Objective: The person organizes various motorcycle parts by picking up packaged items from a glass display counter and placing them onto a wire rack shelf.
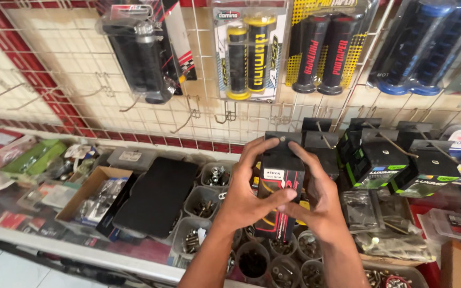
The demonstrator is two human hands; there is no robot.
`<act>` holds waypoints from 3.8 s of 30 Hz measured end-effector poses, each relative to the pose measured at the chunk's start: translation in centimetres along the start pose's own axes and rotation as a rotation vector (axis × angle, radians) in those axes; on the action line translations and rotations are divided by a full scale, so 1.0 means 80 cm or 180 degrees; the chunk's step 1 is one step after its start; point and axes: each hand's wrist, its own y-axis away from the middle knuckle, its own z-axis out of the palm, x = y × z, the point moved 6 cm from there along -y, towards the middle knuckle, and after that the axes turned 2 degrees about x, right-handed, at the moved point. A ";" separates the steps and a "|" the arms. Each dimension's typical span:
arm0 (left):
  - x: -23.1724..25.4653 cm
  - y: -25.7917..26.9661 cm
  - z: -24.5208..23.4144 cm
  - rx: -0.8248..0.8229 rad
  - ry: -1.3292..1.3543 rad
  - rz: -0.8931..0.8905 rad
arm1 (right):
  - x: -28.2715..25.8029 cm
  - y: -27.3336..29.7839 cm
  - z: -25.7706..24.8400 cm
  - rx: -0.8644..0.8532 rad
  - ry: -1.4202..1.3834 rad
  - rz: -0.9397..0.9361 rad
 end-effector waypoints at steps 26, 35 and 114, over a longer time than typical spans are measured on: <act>-0.175 -0.042 -0.016 -0.0233 0.0586 -0.0620 | 0.116 -0.053 0.024 0.1057 0.1213 -0.0136; -0.182 -0.060 -0.014 -0.0075 -0.0604 -0.0143 | 0.153 -0.082 0.017 0.1134 0.1142 -0.0385; -0.105 -0.062 0.042 0.1002 -0.2284 -0.0358 | 0.138 -0.005 0.017 0.0395 0.2226 -0.0287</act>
